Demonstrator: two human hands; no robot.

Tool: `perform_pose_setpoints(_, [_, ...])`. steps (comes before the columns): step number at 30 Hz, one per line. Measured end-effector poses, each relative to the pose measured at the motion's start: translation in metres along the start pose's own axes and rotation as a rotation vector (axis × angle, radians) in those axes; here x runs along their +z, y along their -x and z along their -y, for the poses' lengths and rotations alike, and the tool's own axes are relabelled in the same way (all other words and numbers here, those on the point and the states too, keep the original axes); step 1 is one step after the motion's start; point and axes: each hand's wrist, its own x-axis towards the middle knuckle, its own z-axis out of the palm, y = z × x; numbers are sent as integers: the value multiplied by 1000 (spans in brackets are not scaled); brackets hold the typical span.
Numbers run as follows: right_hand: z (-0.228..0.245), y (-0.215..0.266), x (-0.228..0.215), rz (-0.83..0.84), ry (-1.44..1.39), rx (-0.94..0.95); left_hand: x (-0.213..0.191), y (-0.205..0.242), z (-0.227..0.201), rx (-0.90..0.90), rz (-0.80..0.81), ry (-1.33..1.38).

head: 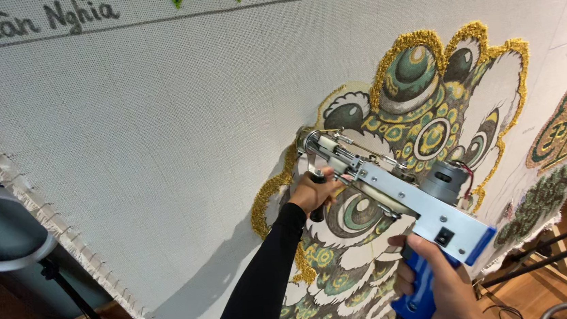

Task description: The person uses a tufting gun to apply yarn to a large canvas, following the outlines of a lion dance head design.

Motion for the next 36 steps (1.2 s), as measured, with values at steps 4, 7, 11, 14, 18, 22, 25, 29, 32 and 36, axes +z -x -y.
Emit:
perform_pose_setpoints(4, [4,-3,-35,42,-49,12,19,-6,12,59,104,174])
perform_pose_setpoints(7, [4,-5,-66,115,-50,-1,37,-2,14,14,67,183])
perform_pose_setpoints(11, [4,-2,-101,157,-46,-22,58,16,-3,19,78,157])
perform_pose_setpoints(14, [3,-1,-123,188,-62,-31,72,37,-28,11,65,104])
perform_pose_setpoints(18, [-2,-5,-139,257,-114,-47,72,53,-58,38,96,-162])
perform_pose_setpoints(22, [-7,-3,-137,234,-111,-64,70,63,-61,59,137,-75])
perform_pose_setpoints(25, [-6,-2,-128,161,-63,-20,69,76,-51,83,130,96])
perform_pose_setpoints(29, [-1,1,-117,104,-37,45,67,86,-43,-27,84,89])
perform_pose_setpoints(32, [-1,4,-108,81,-33,69,63,86,-40,-73,64,96])
perform_pose_setpoints(36, [2,5,-100,59,-4,78,55,84,-36,-13,114,40])
